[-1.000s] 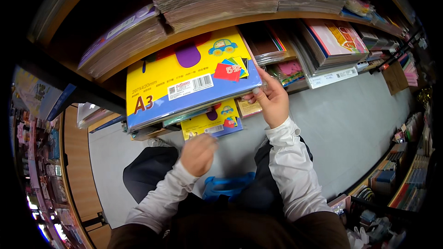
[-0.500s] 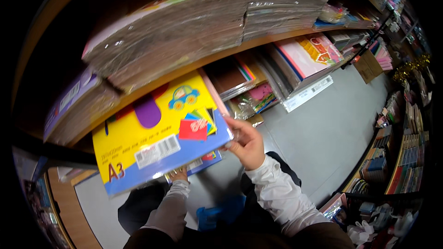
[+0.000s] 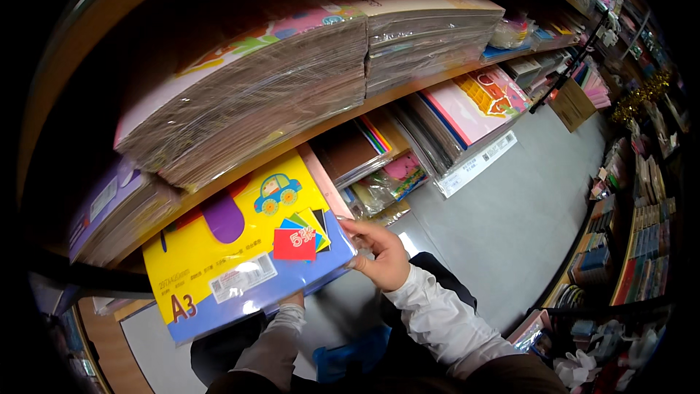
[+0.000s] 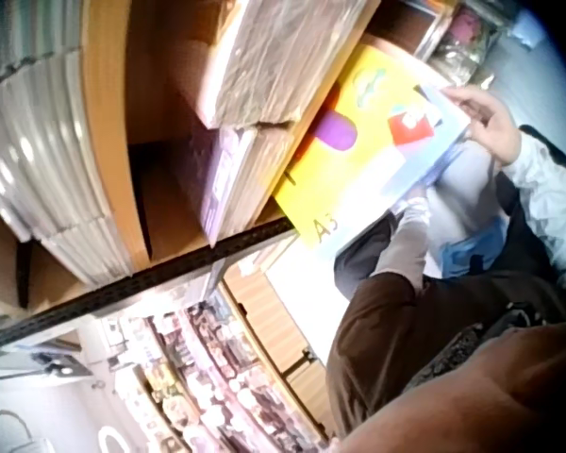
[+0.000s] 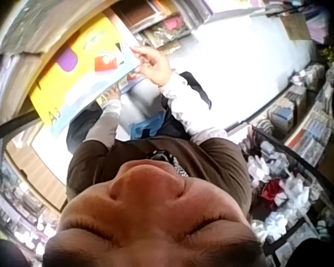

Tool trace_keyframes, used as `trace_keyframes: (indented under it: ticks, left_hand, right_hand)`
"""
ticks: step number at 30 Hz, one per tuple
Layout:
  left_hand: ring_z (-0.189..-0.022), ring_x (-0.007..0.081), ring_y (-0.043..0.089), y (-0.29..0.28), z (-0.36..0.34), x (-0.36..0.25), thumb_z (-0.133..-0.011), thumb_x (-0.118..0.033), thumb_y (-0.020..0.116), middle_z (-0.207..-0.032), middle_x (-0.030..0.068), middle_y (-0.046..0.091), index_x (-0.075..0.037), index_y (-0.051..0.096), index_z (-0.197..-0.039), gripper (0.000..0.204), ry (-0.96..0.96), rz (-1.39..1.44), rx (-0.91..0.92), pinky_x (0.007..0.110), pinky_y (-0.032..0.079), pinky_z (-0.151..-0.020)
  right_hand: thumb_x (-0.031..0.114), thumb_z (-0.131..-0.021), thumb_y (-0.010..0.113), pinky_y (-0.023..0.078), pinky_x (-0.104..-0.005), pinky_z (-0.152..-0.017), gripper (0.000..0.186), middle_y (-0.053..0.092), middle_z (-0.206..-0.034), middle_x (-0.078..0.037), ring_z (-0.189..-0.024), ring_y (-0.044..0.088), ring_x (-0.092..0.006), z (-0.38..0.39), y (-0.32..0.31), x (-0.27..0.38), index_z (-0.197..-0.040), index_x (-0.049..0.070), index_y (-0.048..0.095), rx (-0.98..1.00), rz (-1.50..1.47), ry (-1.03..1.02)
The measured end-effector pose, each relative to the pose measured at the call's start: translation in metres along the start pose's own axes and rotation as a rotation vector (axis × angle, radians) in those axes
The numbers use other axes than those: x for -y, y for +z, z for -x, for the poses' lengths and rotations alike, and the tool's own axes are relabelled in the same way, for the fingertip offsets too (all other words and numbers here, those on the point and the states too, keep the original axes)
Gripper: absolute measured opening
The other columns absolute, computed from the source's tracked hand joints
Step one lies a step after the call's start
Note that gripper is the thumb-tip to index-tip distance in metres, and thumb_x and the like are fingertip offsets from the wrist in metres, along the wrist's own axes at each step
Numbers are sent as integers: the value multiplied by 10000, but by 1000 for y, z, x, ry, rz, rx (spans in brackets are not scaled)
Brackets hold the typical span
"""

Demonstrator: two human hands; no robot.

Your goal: The person sits on a small blue stool in a stationery store aisle and repeatedly picks up various notebooks and paper pads from a low shelf. They examine the covers and spines of the items, then place them back on the shelf, often in a different position or orientation.

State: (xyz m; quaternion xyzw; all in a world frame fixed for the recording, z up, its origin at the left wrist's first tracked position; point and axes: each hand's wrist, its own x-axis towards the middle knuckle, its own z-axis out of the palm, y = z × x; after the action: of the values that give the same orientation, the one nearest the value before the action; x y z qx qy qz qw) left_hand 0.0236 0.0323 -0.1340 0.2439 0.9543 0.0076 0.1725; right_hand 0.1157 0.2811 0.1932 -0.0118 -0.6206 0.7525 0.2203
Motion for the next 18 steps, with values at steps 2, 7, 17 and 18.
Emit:
trace_keyframes:
  ticks: [2,7,17,18]
  left_hand:
    - [-1178,466,151,-27,30,-13,-756,-122,424,-1321,180,166,-188,216,-1287,575,59,-71,-73,561,135,-938]
    - [-1169,472,171,-84,93,-25,-718,-125,469,-1299,203,217,-130,273,-1263,580,233,-158,-207,562,131,-938]
    - [-1042,289,450,-171,210,-21,-737,-88,439,-1136,140,465,-67,447,-1116,380,461,-61,-436,377,339,-864]
    - [-1036,282,455,-179,217,-20,-731,-81,445,-1128,137,472,-62,450,-1110,380,479,-31,-457,370,343,-860]
  right_hand:
    - [117,-680,666,415,-204,-694,552,487,-1077,-60,-793,494,-75,2,-1,-1,-1170,39,422,-5,-36,32]
    - [14,-707,605,427,-229,-697,542,468,-1107,-80,-809,533,-106,5,4,-1,-1192,-6,366,-29,-66,-55]
    - [123,-800,492,413,-189,-552,425,590,-759,-99,-591,526,-100,44,-12,-6,-1190,23,354,-250,48,-43]
    - [122,-797,497,403,-173,-544,401,593,-763,-85,-592,525,-93,48,-22,-18,-1167,23,378,-261,97,5]
